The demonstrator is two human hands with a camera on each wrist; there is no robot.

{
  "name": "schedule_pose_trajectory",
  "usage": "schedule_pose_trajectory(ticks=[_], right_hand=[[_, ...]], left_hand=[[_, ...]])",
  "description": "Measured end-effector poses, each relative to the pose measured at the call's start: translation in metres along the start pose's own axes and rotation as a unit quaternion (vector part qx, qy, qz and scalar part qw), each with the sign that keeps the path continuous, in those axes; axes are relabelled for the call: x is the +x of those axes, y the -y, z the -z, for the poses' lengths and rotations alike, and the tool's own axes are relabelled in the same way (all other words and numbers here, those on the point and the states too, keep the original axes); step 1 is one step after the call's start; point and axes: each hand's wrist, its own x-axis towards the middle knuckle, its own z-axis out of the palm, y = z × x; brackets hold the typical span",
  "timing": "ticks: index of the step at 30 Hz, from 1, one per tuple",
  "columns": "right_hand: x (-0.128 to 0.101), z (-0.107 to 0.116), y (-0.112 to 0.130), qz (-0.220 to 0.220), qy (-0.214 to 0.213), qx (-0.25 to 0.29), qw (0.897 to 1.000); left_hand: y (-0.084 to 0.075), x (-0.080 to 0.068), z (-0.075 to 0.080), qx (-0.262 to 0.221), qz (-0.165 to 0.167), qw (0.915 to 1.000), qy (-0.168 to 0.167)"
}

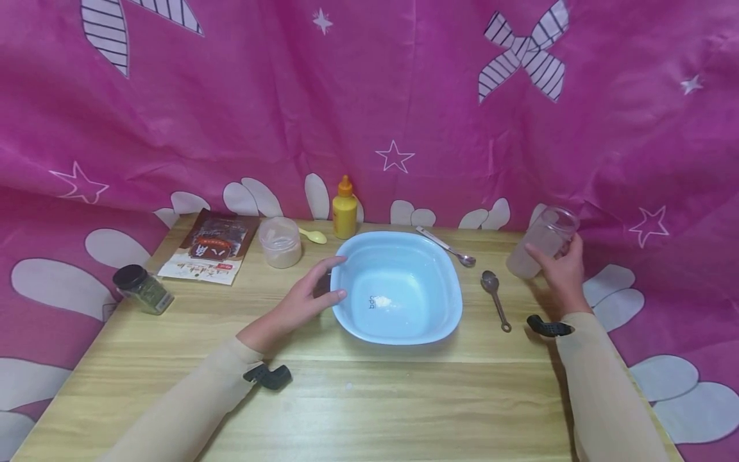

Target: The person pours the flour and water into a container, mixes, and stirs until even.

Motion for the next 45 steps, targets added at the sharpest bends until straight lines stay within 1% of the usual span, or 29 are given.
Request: schedule_pose_trajectory(ticks=[3, 8, 14, 16, 19, 22, 23, 26, 28, 29, 33, 36, 39, 45], right_hand=[[0.003, -0.003, 0.000, -0.007, 0.000, 0.000, 1.000], [0.006, -0.007, -0.002, -0.029, -0.002, 0.044, 0.999], [0.009, -0.010, -0.004, -0.037, -0.009, 0.037, 0.999], [0.009, -0.012, -0.003, -0.040, -0.011, 0.042, 0.998], [0.009, -0.014, -0.003, -0.048, -0.014, 0.090, 0.995], [0.008, -0.017, -0.003, -0.051, -0.017, 0.113, 0.992], [0.007, -0.017, -0.004, -0.050, -0.020, 0.111, 0.992], [0.006, -0.017, -0.004, -0.044, -0.033, 0.057, 0.997], [0.005, -0.017, -0.004, -0.040, -0.043, 0.043, 0.997], [0.004, -0.017, -0.004, -0.035, -0.050, 0.026, 0.998], [0.002, -0.015, -0.001, -0.020, -0.061, 0.034, 0.997], [-0.001, -0.013, 0.006, -0.004, -0.064, 0.036, 0.997], [-0.007, -0.012, 0.017, 0.006, -0.065, 0.030, 0.997], [-0.026, -0.016, 0.047, 0.017, -0.044, 0.014, 0.999]], left_hand=[[-0.001, 0.000, 0.000, -0.001, -0.001, 1.0000, 0.000], [0.000, 0.000, 0.000, 0.000, -0.004, 1.0000, 0.003], [0.001, 0.001, 0.000, -0.002, -0.007, 1.0000, 0.005], [0.002, 0.001, 0.000, -0.004, -0.004, 1.0000, 0.006], [0.003, 0.001, 0.000, -0.006, 0.000, 1.0000, 0.007], [0.003, 0.001, 0.000, -0.006, -0.002, 1.0000, 0.006], [0.003, 0.001, 0.000, -0.006, -0.004, 1.0000, 0.005], [0.004, 0.001, 0.000, -0.009, -0.015, 0.9998, 0.004], [0.004, 0.002, 0.000, -0.013, -0.023, 0.9996, 0.005], [0.005, 0.002, 0.000, -0.014, -0.026, 0.9995, 0.006], [0.005, 0.003, -0.001, -0.015, -0.033, 0.9993, 0.007], [0.005, 0.002, -0.001, -0.012, -0.032, 0.9994, 0.006], [0.004, 0.002, -0.001, -0.013, -0.030, 0.9995, 0.007], [0.004, 0.002, -0.001, -0.008, -0.023, 0.9997, 0.007]])
